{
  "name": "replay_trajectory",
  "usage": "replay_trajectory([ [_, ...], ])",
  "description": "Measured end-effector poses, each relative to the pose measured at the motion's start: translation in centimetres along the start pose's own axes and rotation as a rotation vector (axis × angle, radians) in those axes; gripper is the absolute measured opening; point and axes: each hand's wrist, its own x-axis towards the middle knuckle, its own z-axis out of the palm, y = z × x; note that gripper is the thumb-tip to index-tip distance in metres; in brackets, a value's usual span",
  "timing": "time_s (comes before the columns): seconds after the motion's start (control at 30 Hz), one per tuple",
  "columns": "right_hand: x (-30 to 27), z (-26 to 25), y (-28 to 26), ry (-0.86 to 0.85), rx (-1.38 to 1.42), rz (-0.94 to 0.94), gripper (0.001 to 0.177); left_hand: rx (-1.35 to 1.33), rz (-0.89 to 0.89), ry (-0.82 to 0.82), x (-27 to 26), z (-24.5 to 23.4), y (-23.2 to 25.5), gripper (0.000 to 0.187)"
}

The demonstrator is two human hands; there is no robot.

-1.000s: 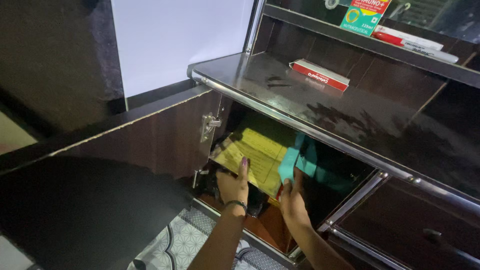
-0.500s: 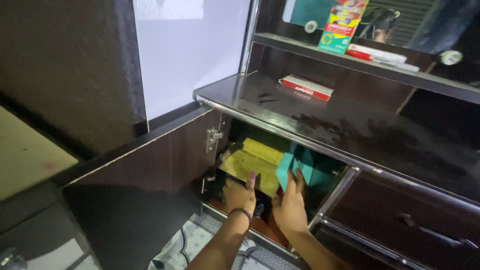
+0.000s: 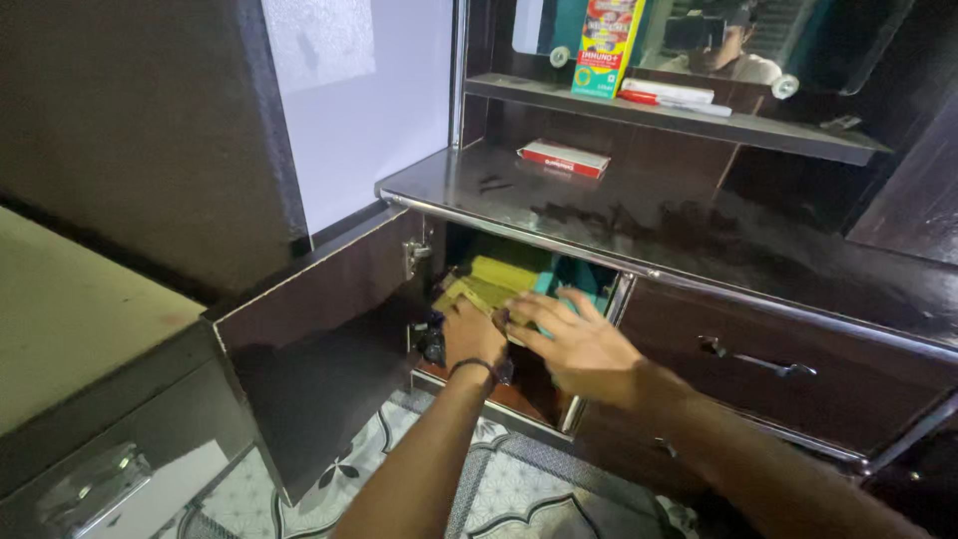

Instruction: The person places a small blue plastic organizer and a yellow envelope into an open cabinet, then wipes the cabinet door with a cloth. The person then opens a drawer, moves a small bottle and a box of tea, and closes the drawer.

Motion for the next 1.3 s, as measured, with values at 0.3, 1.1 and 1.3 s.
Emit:
replay_trajectory([
  [0.3, -0.5, -5.8, 5.4, 0.202, -0.49, 0.17, 0.061, 0.284, 0.062, -0.083, -0.5, 1.2, 1.1, 0.066],
  [1.1, 0.3, -3.5, 6.3, 0.432, -0.499, 0.296, 0.028, 0.403, 0.066, -0.021, 3.1, 11.3, -3.7, 0.066],
  [1.3, 0.5, -3.4, 6.2, 0.443, -0.489, 0.305, 0.028, -0.124, -0.048, 0.408, -0.5, 12.0, -6.4, 0.079],
])
